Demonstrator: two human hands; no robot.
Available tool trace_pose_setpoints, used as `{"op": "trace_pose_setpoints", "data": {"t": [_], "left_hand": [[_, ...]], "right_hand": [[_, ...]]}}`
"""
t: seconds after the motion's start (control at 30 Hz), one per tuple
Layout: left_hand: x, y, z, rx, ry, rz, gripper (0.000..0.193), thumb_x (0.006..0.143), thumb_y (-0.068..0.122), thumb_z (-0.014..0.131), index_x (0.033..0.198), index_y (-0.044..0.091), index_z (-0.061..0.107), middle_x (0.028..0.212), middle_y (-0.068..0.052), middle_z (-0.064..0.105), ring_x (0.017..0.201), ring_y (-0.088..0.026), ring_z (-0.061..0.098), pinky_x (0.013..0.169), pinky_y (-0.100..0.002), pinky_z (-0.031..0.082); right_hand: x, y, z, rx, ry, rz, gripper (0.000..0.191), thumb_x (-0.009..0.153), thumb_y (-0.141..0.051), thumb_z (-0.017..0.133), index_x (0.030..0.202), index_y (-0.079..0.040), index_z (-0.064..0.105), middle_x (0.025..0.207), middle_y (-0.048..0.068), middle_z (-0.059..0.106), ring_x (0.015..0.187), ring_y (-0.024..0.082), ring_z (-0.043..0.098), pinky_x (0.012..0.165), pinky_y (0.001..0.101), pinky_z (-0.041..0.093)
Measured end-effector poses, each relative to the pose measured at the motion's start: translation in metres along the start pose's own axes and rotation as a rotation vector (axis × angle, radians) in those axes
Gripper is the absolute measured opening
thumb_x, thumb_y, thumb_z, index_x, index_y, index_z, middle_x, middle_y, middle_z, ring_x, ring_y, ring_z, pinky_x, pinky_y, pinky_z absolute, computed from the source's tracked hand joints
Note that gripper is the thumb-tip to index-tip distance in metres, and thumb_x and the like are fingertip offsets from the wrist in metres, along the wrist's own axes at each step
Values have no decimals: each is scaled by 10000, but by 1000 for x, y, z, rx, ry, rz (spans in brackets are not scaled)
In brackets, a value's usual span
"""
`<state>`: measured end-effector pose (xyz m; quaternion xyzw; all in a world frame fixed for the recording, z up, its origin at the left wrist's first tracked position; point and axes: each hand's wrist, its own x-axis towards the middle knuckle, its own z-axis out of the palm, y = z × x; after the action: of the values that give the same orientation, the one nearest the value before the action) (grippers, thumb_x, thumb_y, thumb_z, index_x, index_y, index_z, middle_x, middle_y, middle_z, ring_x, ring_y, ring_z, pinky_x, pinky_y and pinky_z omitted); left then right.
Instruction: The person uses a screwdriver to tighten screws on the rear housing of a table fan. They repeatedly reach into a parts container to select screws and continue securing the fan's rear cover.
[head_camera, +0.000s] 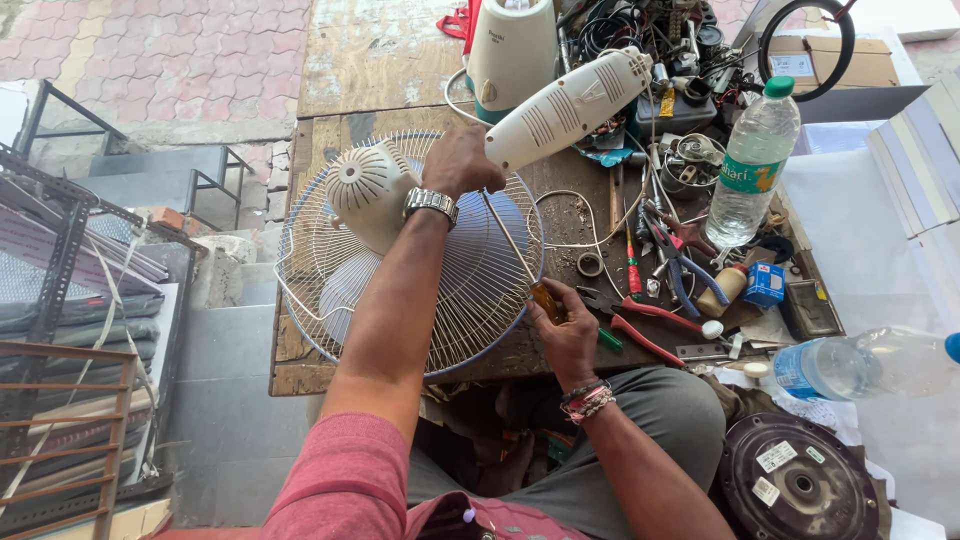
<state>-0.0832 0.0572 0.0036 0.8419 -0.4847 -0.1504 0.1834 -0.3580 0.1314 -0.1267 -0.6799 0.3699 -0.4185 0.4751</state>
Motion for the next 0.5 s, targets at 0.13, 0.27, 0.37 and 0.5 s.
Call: {"op": "trace_pose_setpoints", "data": {"t": [0.13,0.27,0.37,0.5], "left_hand": [[-2,-1,1,-12,-1,7,518,534,220,804,1028,87,724,895,-113,754,799,-263,750,713,-364,603],[-3,0,0,-19,10,23,550,510,220,819,1039,103,727,895,-108,754,800,-262,743,704,-373,594],[-2,1,-1,-12,0,5,549,504,220,828,1031,94,736,899,-103,757,798,-257,737,701,-370,590],[1,1,0,-12,-48,-38,580,495,220,844,1051,102,729,886,-70,750,754,-216,728,656,-339,584]], "right_hand": [[-1,3,2,5,12,-31,412,871,-145,812,1250,-47,680,1135,93,762,1017,149,748,860,279,625],[-2,7,5,25,27,-16,389,873,-124,805,1235,-45,683,1110,83,763,986,140,748,841,278,623],[-3,8,8,24,22,-8,379,877,-117,800,1231,-46,685,1091,76,763,961,131,744,820,274,620],[-3,10,9,23,-3,21,376,878,-124,799,1231,-57,687,1072,71,762,928,128,740,790,265,626]]}}
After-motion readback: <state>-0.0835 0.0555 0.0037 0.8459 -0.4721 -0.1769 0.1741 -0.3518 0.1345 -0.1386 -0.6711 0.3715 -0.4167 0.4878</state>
